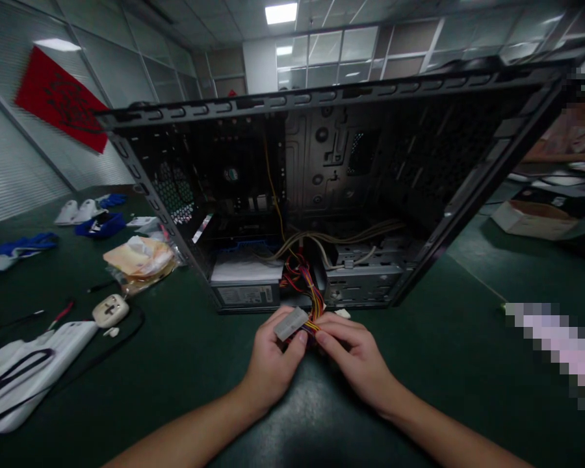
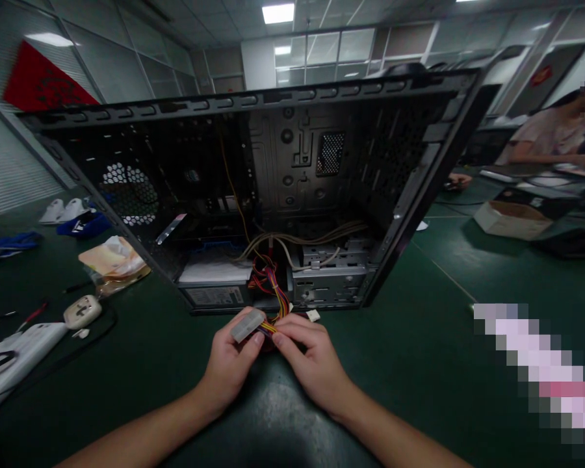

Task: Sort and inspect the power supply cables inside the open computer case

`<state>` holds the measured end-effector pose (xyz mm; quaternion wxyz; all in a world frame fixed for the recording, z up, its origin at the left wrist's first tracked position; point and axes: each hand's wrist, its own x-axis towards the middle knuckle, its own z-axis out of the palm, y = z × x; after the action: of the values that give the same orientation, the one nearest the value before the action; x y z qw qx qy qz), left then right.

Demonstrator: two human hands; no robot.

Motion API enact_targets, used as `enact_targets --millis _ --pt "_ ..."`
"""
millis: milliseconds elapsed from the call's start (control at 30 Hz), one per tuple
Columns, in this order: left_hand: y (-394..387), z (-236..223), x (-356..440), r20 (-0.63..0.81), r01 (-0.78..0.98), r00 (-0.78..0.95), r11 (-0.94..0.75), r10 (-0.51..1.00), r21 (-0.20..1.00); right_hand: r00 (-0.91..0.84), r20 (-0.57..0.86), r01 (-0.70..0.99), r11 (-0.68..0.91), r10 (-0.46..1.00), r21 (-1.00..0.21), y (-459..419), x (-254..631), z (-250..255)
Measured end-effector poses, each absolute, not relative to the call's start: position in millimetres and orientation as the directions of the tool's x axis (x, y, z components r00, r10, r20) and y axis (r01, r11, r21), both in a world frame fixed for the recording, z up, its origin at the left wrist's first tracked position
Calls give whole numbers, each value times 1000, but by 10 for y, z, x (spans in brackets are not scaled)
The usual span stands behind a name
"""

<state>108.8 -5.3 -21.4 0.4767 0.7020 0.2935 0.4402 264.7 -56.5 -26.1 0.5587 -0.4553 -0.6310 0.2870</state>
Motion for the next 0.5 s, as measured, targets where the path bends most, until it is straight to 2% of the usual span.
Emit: enact_targets --millis 500 --pt "-35 -268 1116 378 -25 461 -414 803 910 87 515 375 451 853 -810 -557 2655 -288"
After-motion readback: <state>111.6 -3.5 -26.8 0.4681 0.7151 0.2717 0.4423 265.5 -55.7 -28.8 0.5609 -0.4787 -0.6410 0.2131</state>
